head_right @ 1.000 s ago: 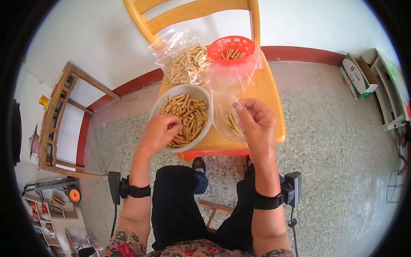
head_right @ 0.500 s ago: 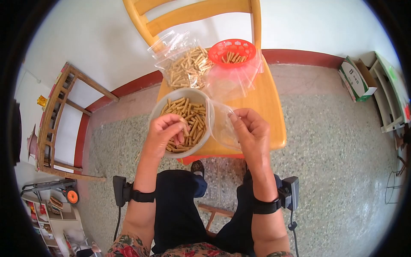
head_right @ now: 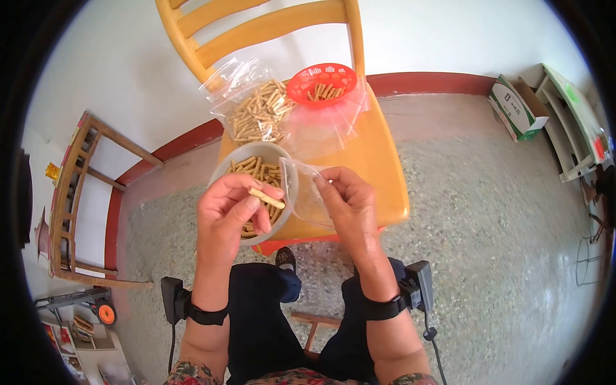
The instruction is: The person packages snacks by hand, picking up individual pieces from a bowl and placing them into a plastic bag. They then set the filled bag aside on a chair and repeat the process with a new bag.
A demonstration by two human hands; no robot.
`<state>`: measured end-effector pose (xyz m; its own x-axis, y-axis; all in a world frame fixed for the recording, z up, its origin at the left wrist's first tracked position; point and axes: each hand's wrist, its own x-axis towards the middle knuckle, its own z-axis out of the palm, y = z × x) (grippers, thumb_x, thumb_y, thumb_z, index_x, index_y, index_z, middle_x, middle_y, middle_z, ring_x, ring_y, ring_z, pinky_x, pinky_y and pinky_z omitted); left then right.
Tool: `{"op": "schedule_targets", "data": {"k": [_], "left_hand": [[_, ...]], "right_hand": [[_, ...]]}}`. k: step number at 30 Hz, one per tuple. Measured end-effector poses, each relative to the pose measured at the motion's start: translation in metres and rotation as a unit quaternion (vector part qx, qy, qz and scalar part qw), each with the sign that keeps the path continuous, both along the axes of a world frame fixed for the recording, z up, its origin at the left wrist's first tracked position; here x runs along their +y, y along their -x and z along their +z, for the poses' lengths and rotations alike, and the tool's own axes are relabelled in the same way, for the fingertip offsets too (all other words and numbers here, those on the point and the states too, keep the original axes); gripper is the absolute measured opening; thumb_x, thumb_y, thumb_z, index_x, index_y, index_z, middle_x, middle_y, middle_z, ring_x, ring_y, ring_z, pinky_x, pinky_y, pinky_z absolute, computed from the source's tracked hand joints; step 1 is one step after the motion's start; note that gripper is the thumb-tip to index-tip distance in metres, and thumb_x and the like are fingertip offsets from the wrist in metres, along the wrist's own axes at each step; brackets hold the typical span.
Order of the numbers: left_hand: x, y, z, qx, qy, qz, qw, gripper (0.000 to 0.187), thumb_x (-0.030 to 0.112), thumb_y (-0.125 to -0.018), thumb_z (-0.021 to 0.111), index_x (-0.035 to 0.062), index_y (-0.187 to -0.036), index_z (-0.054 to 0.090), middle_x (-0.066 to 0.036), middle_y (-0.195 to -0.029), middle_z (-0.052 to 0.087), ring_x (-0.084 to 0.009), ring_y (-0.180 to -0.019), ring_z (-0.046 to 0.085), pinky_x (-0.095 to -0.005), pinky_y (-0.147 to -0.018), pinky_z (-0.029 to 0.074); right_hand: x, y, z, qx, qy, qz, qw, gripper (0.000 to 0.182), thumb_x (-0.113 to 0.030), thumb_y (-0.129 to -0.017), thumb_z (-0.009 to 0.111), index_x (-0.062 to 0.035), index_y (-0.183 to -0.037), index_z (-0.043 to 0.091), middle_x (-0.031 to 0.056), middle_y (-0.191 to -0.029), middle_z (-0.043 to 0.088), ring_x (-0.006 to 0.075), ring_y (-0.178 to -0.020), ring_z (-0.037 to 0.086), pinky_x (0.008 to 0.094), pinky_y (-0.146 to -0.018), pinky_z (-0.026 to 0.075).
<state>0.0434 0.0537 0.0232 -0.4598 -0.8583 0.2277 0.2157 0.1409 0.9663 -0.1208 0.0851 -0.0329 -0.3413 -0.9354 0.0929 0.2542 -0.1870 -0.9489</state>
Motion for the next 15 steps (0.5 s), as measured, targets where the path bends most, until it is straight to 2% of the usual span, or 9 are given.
{"op": "schedule_targets", "data": {"k": [4, 5, 7, 10, 15], "left_hand": [[0.005, 0.025, 0.005, -0.177, 0.181, 0.005, 0.968, 0.016, -0.005, -0.080, 0.054, 0.0008, -0.093, 0.060, -0.008, -0.092, 0.063, -0.0080, -0.060, 0.055, -0.0187, -0.052, 0.042], [0.001, 0.031, 0.000, -0.177, 0.180, 0.004, 0.968, 0.016, -0.005, -0.080, 0.054, 0.0008, -0.093, 0.060, -0.008, -0.092, 0.063, -0.0080, -0.060, 0.055, -0.0187, -0.052, 0.042], [-0.007, 0.041, -0.014, -0.228, 0.391, 0.064, 0.889, 0.020, -0.009, -0.077, 0.054, 0.0014, -0.093, 0.061, -0.006, -0.094, 0.062, -0.0076, -0.065, 0.055, -0.0189, -0.053, 0.042], [-0.001, 0.039, -0.010, -0.245, 0.341, 0.121, 0.899, 0.020, -0.009, -0.076, 0.055, 0.0016, -0.091, 0.060, -0.006, -0.096, 0.061, -0.0080, -0.068, 0.054, -0.0193, -0.054, 0.041], [-0.005, 0.009, -0.014, -0.251, 0.337, 0.179, 0.890, 0.015, -0.007, -0.078, 0.055, 0.0008, -0.089, 0.060, -0.006, -0.093, 0.061, -0.0078, -0.066, 0.052, -0.0196, -0.055, 0.040]], "right_hand": [[0.001, 0.003, 0.001, 0.007, 0.012, -0.008, 1.000, 0.005, -0.006, -0.086, 0.054, -0.0008, -0.087, 0.056, -0.0073, -0.062, 0.050, -0.0018, -0.055, 0.038, 0.0157, -0.047, 0.028], [0.001, 0.004, 0.002, 0.009, 0.019, -0.013, 1.000, 0.005, -0.006, -0.086, 0.054, -0.0008, -0.087, 0.056, -0.0071, -0.063, 0.050, -0.0018, -0.056, 0.039, 0.0155, -0.048, 0.028], [0.003, 0.006, 0.001, 0.018, 0.019, -0.020, 0.999, 0.006, -0.006, -0.086, 0.054, -0.0007, -0.087, 0.056, -0.0067, -0.063, 0.051, -0.0017, -0.056, 0.040, 0.0154, -0.048, 0.029], [0.006, 0.009, 0.009, 0.034, 0.018, -0.034, 0.999, 0.006, -0.006, -0.086, 0.054, -0.0003, -0.088, 0.056, -0.0061, -0.063, 0.052, -0.0017, -0.056, 0.040, 0.0153, -0.049, 0.030], [0.006, 0.012, 0.010, 0.043, 0.022, -0.049, 0.998, 0.007, -0.007, -0.086, 0.055, 0.0000, -0.088, 0.057, -0.0051, -0.064, 0.053, -0.0011, -0.056, 0.041, 0.0155, -0.050, 0.032]]}}
